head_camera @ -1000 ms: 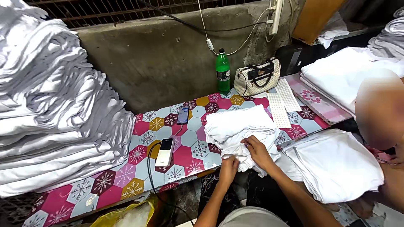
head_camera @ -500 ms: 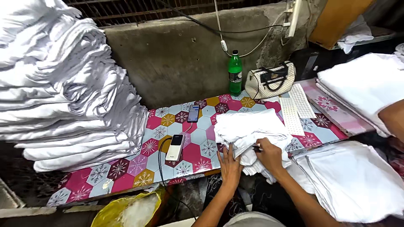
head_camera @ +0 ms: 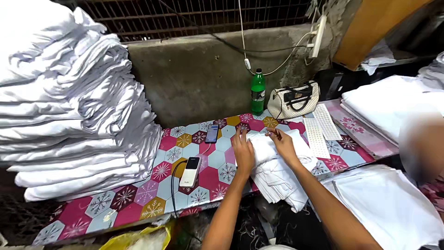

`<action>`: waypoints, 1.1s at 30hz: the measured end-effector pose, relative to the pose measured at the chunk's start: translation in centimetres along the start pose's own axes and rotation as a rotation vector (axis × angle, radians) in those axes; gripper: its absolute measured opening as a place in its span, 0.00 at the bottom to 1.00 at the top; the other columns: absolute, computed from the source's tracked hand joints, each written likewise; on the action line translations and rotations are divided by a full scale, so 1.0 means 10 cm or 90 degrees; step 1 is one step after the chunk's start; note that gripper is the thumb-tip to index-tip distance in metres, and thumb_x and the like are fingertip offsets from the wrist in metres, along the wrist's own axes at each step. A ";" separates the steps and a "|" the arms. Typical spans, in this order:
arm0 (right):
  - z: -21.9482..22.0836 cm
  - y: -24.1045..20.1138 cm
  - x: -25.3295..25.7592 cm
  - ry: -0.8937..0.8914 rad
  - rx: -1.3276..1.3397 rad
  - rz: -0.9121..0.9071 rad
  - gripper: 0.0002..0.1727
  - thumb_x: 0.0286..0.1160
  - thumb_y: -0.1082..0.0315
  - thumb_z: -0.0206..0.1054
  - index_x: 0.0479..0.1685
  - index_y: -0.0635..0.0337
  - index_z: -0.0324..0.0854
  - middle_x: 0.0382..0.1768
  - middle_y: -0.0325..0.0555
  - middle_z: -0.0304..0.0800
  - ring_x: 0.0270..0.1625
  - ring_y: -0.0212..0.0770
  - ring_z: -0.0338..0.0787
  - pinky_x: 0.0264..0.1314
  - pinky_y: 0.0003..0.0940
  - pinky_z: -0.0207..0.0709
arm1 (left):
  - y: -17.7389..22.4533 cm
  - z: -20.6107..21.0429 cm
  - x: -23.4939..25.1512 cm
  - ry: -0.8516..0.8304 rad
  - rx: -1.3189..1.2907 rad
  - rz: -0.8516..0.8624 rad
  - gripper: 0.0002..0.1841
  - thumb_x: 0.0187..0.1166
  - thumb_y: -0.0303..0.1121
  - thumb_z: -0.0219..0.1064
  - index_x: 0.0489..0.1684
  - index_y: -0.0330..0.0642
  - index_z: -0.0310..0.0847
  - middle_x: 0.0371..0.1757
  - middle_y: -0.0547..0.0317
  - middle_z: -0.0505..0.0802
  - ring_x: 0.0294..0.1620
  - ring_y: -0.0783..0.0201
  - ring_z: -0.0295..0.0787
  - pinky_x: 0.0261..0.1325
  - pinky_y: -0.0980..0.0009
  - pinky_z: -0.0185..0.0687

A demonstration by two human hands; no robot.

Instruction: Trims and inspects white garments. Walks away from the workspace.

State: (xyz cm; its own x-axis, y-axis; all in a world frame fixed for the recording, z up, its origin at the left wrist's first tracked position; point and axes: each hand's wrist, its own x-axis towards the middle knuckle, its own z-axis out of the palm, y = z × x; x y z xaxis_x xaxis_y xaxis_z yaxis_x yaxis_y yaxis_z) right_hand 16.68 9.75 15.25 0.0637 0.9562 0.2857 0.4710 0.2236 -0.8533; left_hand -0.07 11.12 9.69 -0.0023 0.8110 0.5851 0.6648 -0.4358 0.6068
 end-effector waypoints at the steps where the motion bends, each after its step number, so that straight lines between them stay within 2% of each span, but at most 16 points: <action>1: 0.04 0.02 -0.09 -0.003 -0.031 -0.032 0.17 0.88 0.68 0.57 0.61 0.69 0.86 0.54 0.56 0.94 0.55 0.43 0.92 0.63 0.40 0.82 | 0.02 0.10 -0.19 -0.002 0.014 0.094 0.19 0.79 0.27 0.61 0.63 0.29 0.87 0.71 0.32 0.86 0.75 0.33 0.81 0.80 0.37 0.69; 2: 0.08 0.10 -0.17 -0.010 -0.068 -0.053 0.17 0.87 0.68 0.57 0.58 0.68 0.89 0.52 0.56 0.94 0.51 0.45 0.92 0.60 0.43 0.84 | -0.01 0.21 -0.37 -0.033 0.028 0.161 0.18 0.80 0.31 0.60 0.62 0.35 0.89 0.70 0.39 0.89 0.75 0.36 0.82 0.81 0.31 0.65; 4: 0.13 0.39 -0.29 -0.043 -0.132 -0.023 0.16 0.85 0.66 0.60 0.55 0.65 0.91 0.51 0.57 0.92 0.51 0.50 0.92 0.60 0.48 0.84 | -0.26 0.44 -0.61 -0.167 0.051 0.136 0.22 0.86 0.38 0.57 0.75 0.43 0.83 0.80 0.50 0.83 0.85 0.40 0.71 0.84 0.23 0.45; 6: 0.08 0.70 -0.42 -0.091 -0.139 0.104 0.16 0.86 0.65 0.61 0.57 0.68 0.89 0.54 0.62 0.91 0.58 0.55 0.91 0.69 0.52 0.79 | -0.49 0.52 -0.69 -0.251 0.061 0.068 0.27 0.88 0.40 0.56 0.86 0.46 0.71 0.88 0.53 0.73 0.92 0.42 0.60 0.84 0.19 0.34; 8: -0.05 0.83 -0.57 -0.057 -0.105 0.161 0.15 0.84 0.67 0.64 0.56 0.70 0.88 0.54 0.62 0.91 0.58 0.54 0.91 0.68 0.51 0.80 | -0.46 0.38 -0.57 -0.240 0.046 0.052 0.27 0.86 0.38 0.59 0.84 0.41 0.73 0.87 0.47 0.74 0.91 0.40 0.60 0.84 0.19 0.31; 9: -0.12 0.85 -0.69 -0.030 -0.080 0.169 0.13 0.82 0.68 0.65 0.54 0.69 0.88 0.51 0.60 0.92 0.54 0.51 0.91 0.64 0.49 0.81 | -0.39 0.32 -0.57 -0.175 0.026 0.072 0.25 0.84 0.37 0.63 0.77 0.35 0.79 0.81 0.41 0.80 0.87 0.36 0.67 0.84 0.21 0.38; 11: -0.25 0.85 -0.95 0.008 -0.032 0.182 0.10 0.79 0.71 0.68 0.51 0.68 0.89 0.48 0.55 0.94 0.49 0.45 0.92 0.59 0.45 0.83 | -0.19 0.26 -0.71 -0.020 0.004 0.155 0.18 0.78 0.41 0.70 0.52 0.34 0.92 0.59 0.41 0.94 0.65 0.39 0.89 0.75 0.35 0.73; 13: -0.27 0.94 -1.12 0.018 0.009 0.213 0.10 0.77 0.73 0.69 0.51 0.67 0.89 0.47 0.52 0.95 0.46 0.42 0.92 0.55 0.43 0.83 | 0.03 0.28 -0.98 -0.082 -0.018 0.182 0.21 0.71 0.49 0.75 0.43 0.37 0.92 0.50 0.44 0.95 0.55 0.43 0.93 0.60 0.45 0.85; 14: -0.25 1.02 -1.17 0.007 0.019 0.226 0.11 0.76 0.73 0.70 0.53 0.67 0.88 0.48 0.52 0.95 0.46 0.41 0.92 0.55 0.42 0.84 | 0.10 0.33 -1.14 -0.176 -0.024 0.145 0.22 0.70 0.49 0.77 0.46 0.36 0.91 0.54 0.41 0.93 0.58 0.41 0.91 0.60 0.44 0.85; 16: -0.19 1.18 -1.22 -0.013 0.012 0.232 0.14 0.75 0.73 0.71 0.57 0.67 0.87 0.50 0.54 0.93 0.46 0.43 0.90 0.54 0.42 0.83 | 0.09 0.44 -1.35 -0.284 -0.054 0.046 0.15 0.71 0.34 0.75 0.48 0.30 0.90 0.57 0.35 0.91 0.62 0.37 0.88 0.64 0.43 0.83; 18: -0.18 1.23 -1.22 0.016 -0.008 0.210 0.13 0.74 0.75 0.71 0.56 0.67 0.89 0.49 0.54 0.92 0.43 0.42 0.88 0.50 0.40 0.83 | 0.02 0.38 -1.34 -0.254 -0.161 -0.028 0.07 0.72 0.23 0.71 0.39 0.26 0.89 0.48 0.36 0.92 0.53 0.43 0.92 0.61 0.50 0.87; 22: -0.23 1.07 -1.30 0.016 -0.010 0.117 0.19 0.64 0.73 0.77 0.57 0.64 0.90 0.53 0.53 0.92 0.41 0.37 0.86 0.44 0.33 0.79 | 0.09 -0.06 -1.22 -0.183 -0.335 -0.169 0.03 0.68 0.23 0.74 0.32 0.30 0.91 0.36 0.50 0.94 0.37 0.66 0.92 0.47 0.70 0.91; 24: -0.14 0.93 -1.31 -0.019 -0.049 0.044 0.24 0.60 0.68 0.82 0.60 0.61 0.91 0.56 0.56 0.91 0.46 0.45 0.89 0.50 0.41 0.84 | 0.15 -0.12 -1.22 -0.173 -0.322 -0.135 0.04 0.68 0.24 0.73 0.32 0.31 0.91 0.35 0.51 0.93 0.36 0.68 0.92 0.46 0.73 0.91; 26: -0.01 0.84 -1.28 0.001 -0.095 -0.004 0.14 0.63 0.70 0.79 0.50 0.60 0.94 0.53 0.57 0.92 0.47 0.51 0.93 0.51 0.51 0.88 | 0.19 -0.13 -1.22 -0.164 -0.274 -0.029 0.04 0.69 0.24 0.71 0.32 0.31 0.91 0.35 0.50 0.94 0.36 0.65 0.93 0.46 0.71 0.90; 28: 0.02 0.82 -1.23 0.043 -0.119 -0.019 0.07 0.67 0.74 0.75 0.41 0.63 0.94 0.48 0.56 0.93 0.43 0.50 0.94 0.48 0.49 0.89 | 0.13 -0.19 -1.23 -0.136 -0.205 0.031 0.05 0.68 0.24 0.70 0.33 0.31 0.90 0.36 0.49 0.94 0.36 0.62 0.93 0.46 0.68 0.91; 33: -0.20 0.81 -1.26 -0.013 -0.214 0.013 0.07 0.71 0.76 0.71 0.42 0.65 0.93 0.47 0.57 0.95 0.47 0.55 0.96 0.52 0.57 0.87 | -0.29 -0.38 -1.29 -0.059 -0.091 -0.057 0.06 0.65 0.23 0.70 0.33 0.26 0.89 0.34 0.44 0.92 0.32 0.56 0.92 0.41 0.61 0.90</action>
State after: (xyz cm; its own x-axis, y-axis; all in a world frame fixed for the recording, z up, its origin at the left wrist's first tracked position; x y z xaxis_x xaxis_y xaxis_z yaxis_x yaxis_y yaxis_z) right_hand 21.43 -0.81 5.58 0.0597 0.9641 0.2588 0.7335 0.1334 -0.6665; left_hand -4.77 0.44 2.47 0.0165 0.8784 0.4777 0.5515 -0.4065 0.7284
